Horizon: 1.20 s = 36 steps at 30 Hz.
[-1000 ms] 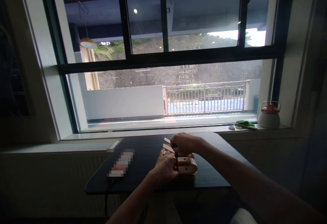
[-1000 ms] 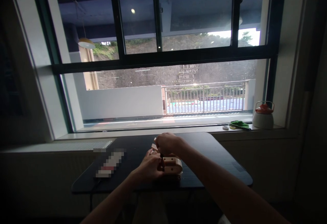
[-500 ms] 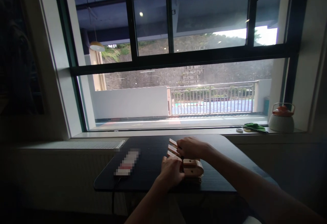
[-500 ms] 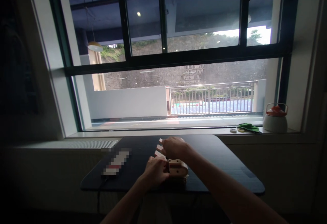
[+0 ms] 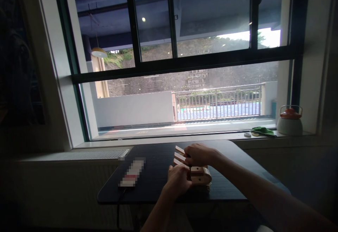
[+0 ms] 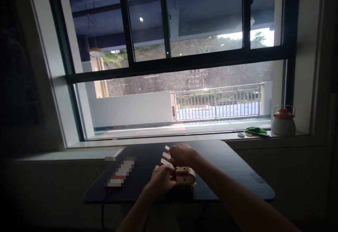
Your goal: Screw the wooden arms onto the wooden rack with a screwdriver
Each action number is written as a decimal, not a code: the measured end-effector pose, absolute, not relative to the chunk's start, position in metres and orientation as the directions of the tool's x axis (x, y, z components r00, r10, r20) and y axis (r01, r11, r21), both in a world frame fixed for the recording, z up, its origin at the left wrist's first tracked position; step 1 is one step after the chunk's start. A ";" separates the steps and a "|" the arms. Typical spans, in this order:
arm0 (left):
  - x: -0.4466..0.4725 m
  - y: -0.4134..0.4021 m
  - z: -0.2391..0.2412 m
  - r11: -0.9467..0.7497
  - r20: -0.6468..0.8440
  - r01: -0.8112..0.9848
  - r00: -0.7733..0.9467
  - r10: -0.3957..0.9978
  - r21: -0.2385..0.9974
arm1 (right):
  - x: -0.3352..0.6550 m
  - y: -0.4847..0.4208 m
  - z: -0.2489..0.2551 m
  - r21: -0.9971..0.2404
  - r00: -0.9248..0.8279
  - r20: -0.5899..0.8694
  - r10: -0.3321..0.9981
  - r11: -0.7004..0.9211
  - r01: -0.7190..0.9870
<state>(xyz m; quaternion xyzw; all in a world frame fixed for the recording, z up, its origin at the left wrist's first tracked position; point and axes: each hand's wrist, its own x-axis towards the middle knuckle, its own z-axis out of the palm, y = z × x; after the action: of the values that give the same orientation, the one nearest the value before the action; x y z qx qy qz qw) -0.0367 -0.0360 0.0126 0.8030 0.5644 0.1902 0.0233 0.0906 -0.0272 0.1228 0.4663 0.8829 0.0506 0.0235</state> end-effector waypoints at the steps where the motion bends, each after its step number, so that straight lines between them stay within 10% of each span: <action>1: -0.036 -0.036 0.012 -0.359 0.280 0.898 0.287 0.916 0.256 | 0.090 -0.028 0.126 0.111 -0.555 -0.003 0.832 0.552 0.826; 36: -0.037 -0.034 0.008 -0.392 0.264 0.870 0.320 0.910 0.299 | 0.083 -0.041 0.147 0.114 -0.551 -0.075 0.831 0.556 0.823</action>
<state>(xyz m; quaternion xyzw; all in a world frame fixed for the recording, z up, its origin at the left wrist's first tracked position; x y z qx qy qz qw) -0.0372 -0.0340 0.0082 0.8108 0.5488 0.1972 0.0512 0.0833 -0.0413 0.1472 0.4700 0.8800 0.0327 0.0601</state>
